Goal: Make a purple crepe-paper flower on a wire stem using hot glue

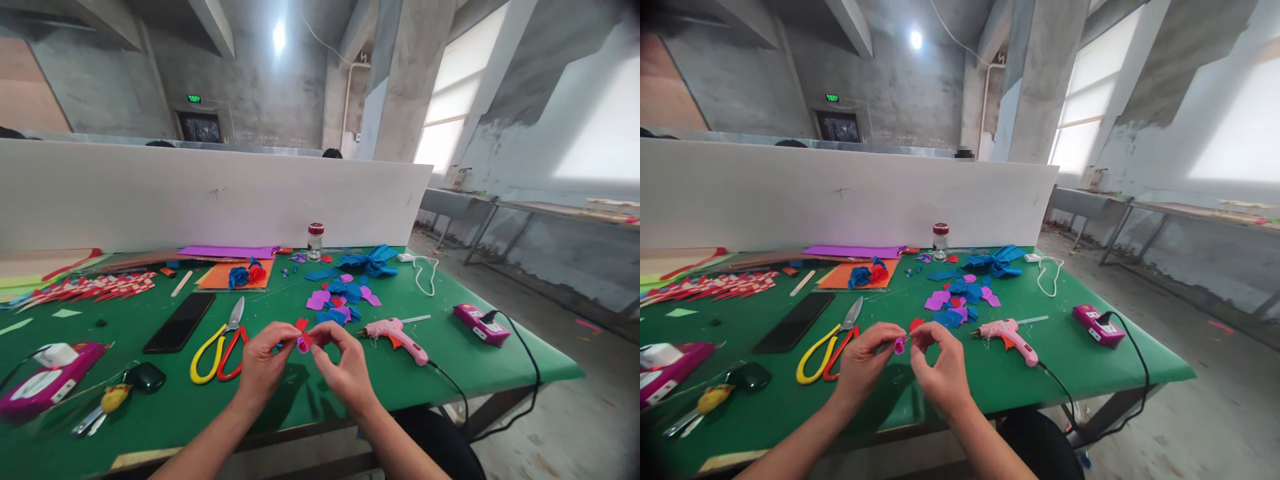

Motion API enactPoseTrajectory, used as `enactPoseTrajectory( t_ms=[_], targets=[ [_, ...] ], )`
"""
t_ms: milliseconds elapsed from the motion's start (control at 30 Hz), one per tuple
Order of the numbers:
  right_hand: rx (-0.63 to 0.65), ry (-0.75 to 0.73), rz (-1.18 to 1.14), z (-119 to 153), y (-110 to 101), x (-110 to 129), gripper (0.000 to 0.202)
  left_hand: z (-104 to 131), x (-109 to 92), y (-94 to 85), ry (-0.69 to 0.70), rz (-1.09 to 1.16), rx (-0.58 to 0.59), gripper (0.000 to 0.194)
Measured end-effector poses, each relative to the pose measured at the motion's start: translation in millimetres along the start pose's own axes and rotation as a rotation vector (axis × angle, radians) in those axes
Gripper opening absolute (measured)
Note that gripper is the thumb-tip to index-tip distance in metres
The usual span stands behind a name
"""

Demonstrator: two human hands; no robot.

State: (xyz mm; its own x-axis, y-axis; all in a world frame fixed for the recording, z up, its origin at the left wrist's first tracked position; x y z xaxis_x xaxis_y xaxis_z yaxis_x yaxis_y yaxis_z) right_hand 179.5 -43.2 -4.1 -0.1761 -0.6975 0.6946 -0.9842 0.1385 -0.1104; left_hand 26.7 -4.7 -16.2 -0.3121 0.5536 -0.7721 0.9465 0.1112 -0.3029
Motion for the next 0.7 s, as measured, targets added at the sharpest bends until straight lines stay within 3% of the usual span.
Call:
enactPoseTrajectory(
  t_ms=[167,367,433,533,600,700],
  targets=[
    [-0.032,-0.014,0.027,-6,-7,-3,0.023,-3,5,1.9,-0.214,0.217,0.004,0.011],
    [-0.242,0.15,0.117,-11,-73,-14,0.023,-8,6,-1.3,-0.53,0.463,-0.016,0.016],
    [-0.281,0.196,0.129,-8,-84,-17,0.024,-9,4,-1.7,-0.605,0.555,0.003,0.018],
    [-0.176,0.18,0.156,-4,-67,-15,0.021,-6,1,1.0,-0.711,0.678,0.061,0.021],
    [-0.061,0.146,0.122,-5,-39,-10,0.02,-2,-1,4.5,-0.77,0.729,0.106,0.022],
    [0.011,0.121,0.119,-11,1,-2,0.019,3,-2,9.7,-0.792,0.765,0.12,0.023]
  ],
)
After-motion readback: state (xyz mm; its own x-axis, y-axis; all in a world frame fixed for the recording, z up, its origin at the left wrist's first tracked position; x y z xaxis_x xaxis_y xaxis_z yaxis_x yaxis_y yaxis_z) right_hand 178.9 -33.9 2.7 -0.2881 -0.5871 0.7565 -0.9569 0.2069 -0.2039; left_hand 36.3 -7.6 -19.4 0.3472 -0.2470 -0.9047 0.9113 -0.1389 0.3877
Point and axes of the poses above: each hand's wrist, its own z-axis away from the middle knuckle, its own y-axis out of the palm, x = y × z, the point moved 2 cm from there along -z, towards the middle knuckle, and after that the axes turned 12 degrees about -y, right-handed, at the moved point
